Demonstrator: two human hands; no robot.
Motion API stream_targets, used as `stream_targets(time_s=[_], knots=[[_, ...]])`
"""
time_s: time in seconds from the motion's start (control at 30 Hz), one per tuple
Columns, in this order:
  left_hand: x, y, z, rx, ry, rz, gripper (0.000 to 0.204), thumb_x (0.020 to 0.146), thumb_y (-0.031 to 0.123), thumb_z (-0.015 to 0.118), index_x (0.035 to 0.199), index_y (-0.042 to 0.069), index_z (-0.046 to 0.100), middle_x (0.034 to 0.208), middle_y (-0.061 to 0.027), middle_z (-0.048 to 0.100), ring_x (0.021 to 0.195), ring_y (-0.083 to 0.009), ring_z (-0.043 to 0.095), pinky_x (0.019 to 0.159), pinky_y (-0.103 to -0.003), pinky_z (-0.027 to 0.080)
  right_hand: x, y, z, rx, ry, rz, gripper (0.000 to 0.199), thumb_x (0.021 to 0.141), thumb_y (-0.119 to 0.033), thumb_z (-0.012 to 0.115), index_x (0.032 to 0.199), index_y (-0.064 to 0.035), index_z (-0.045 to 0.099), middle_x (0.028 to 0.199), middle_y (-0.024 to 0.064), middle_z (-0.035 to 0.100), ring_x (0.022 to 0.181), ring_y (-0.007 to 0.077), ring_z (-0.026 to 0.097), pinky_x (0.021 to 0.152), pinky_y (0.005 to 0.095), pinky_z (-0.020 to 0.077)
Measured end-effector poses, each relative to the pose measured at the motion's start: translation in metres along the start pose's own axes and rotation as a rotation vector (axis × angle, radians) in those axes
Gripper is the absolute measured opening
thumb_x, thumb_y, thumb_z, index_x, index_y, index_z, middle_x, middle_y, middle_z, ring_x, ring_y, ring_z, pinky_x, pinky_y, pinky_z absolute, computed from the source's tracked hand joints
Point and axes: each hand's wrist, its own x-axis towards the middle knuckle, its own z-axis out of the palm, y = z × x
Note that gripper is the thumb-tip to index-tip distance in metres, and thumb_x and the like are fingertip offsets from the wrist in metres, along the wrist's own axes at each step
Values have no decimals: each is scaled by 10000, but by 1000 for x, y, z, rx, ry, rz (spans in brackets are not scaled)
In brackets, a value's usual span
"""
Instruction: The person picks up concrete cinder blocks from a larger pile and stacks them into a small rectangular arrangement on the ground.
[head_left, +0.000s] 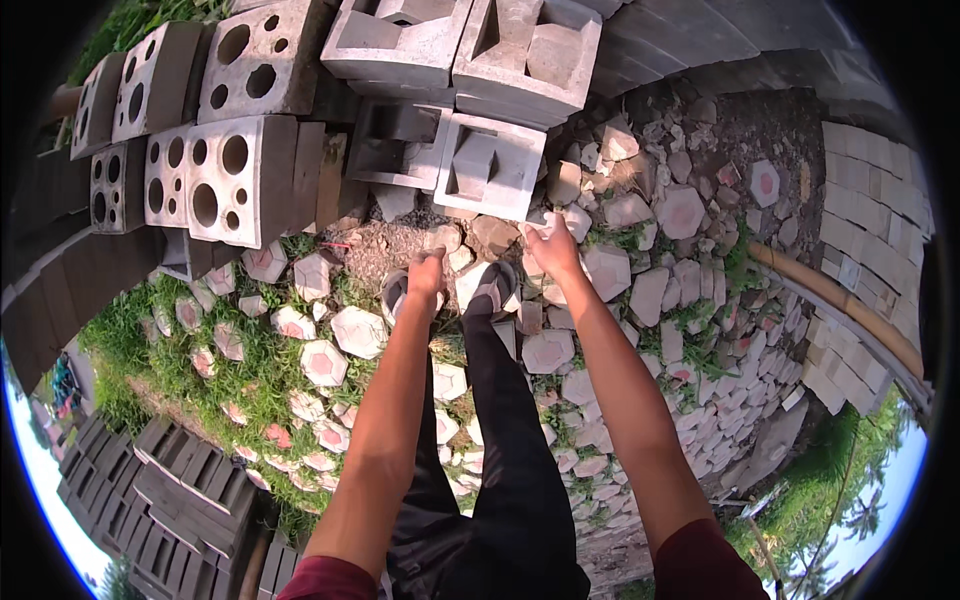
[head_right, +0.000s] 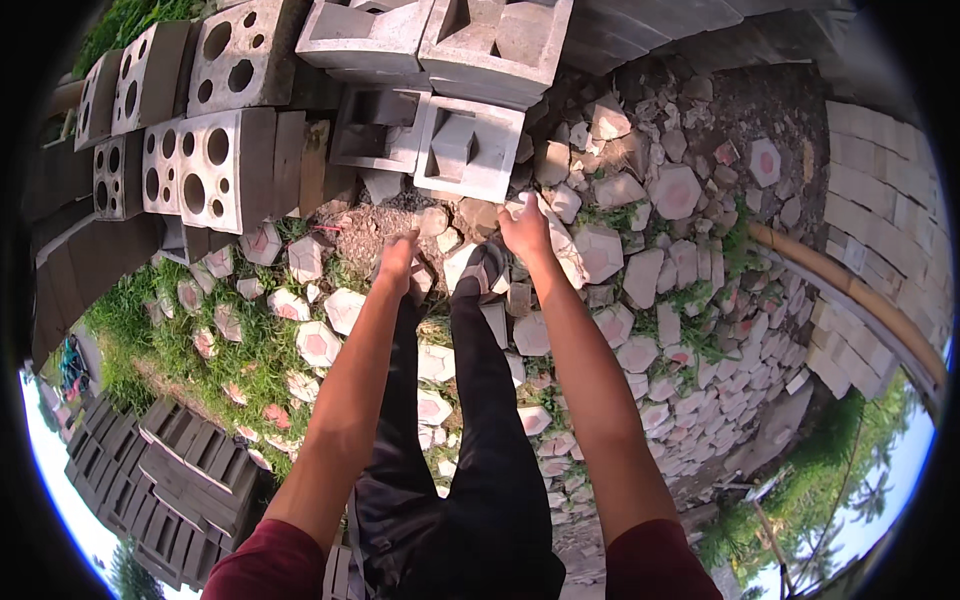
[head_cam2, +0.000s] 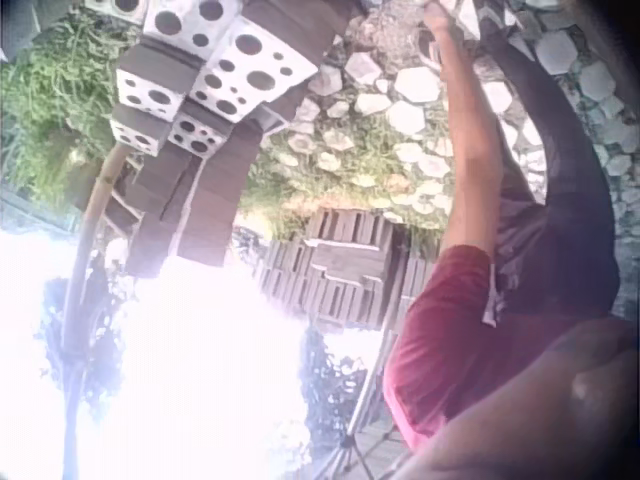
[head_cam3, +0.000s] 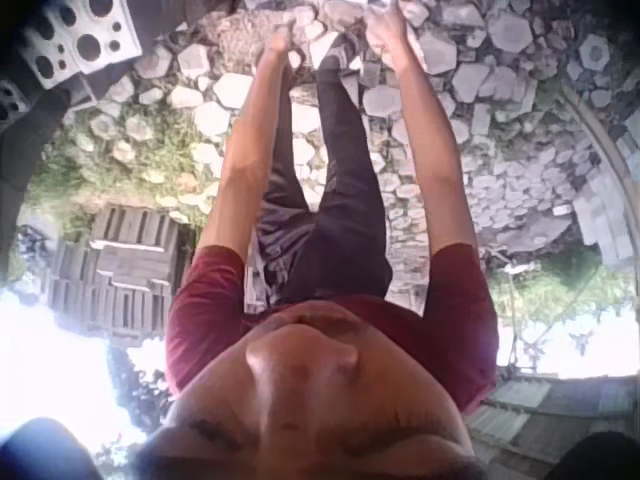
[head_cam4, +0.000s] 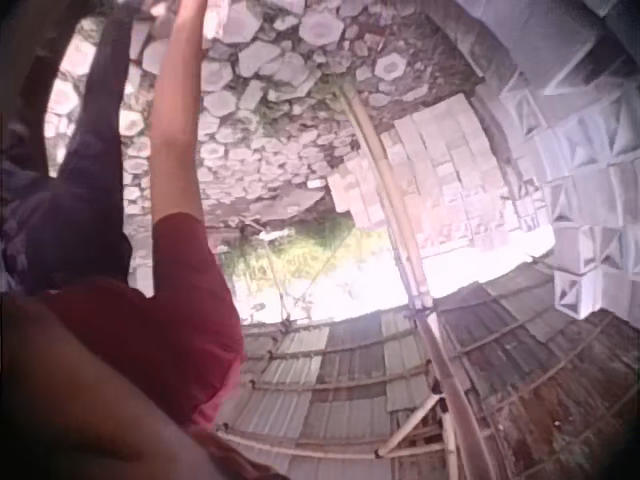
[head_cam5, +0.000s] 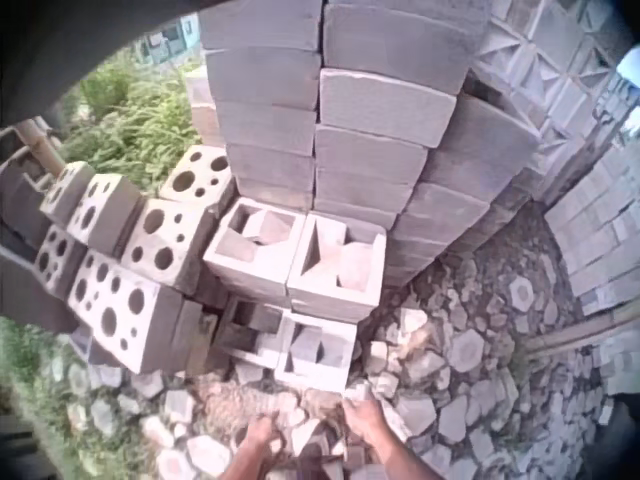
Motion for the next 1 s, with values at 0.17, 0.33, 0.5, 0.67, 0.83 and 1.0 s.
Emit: stream_targets(time_s=[0.17, 0.33, 0.5, 0.67, 0.83, 1.0], knots=[[113, 21, 15, 81, 176, -26, 710, 843, 363, 600, 1380, 21, 287, 1409, -214, 316, 1283, -333, 343, 940, -569, 381, 111, -9, 55, 79, -111, 35, 779, 798, -355, 636, 1358, 43, 268, 1214, 302, 517, 1144, 404, 509, 973, 410, 407], [129, 16, 39, -390, -55, -101, 721, 877, 317, 569, 1422, 23, 200, 1490, -179, 154, 1341, -341, 247, 1026, -536, 318, 126, -2, 91, 23, -54, 69, 805, 802, -304, 624, 1394, 26, 189, 1223, 289, 517, 1147, 389, 511, 988, 396, 404], [145, 19, 47, -363, 24, -12, 363, 876, 170, 554, 1187, -5, 487, 1223, -153, 431, 1140, -278, 426, 919, -506, 459, 139, 12, 91, 18, -182, 33, 868, 783, -233, 650, 1421, 24, 120, 1223, 297, 511, 1133, 386, 523, 993, 380, 408], [117, 22, 55, -344, 162, 17, 213, 837, 121, 568, 970, -37, 517, 938, -115, 532, 893, -216, 538, 755, -448, 568, 109, 11, 87, 13, -65, 56, 701, 765, -193, 669, 1327, 16, 308, 1160, 279, 561, 1089, 385, 555, 950, 390, 438], [37, 11, 52, -351, 195, 106, 186, 781, 110, 616, 931, 18, 558, 866, -86, 610, 794, -188, 595, 650, -384, 559, 36, 4, 43, 247, -18, 59, 506, 752, -150, 661, 1187, 0, 450, 1051, 211, 633, 1011, 331, 613, 870, 379, 478], [-91, -18, 42, -512, 208, 291, 395, 858, 341, 574, 1154, 81, 538, 1100, -12, 552, 1038, -129, 474, 916, -364, 352, -72, -4, -40, 314, 39, 80, 480, 727, -151, 660, 1144, 1, 476, 998, 202, 646, 921, 340, 635, 806, 390, 492]])
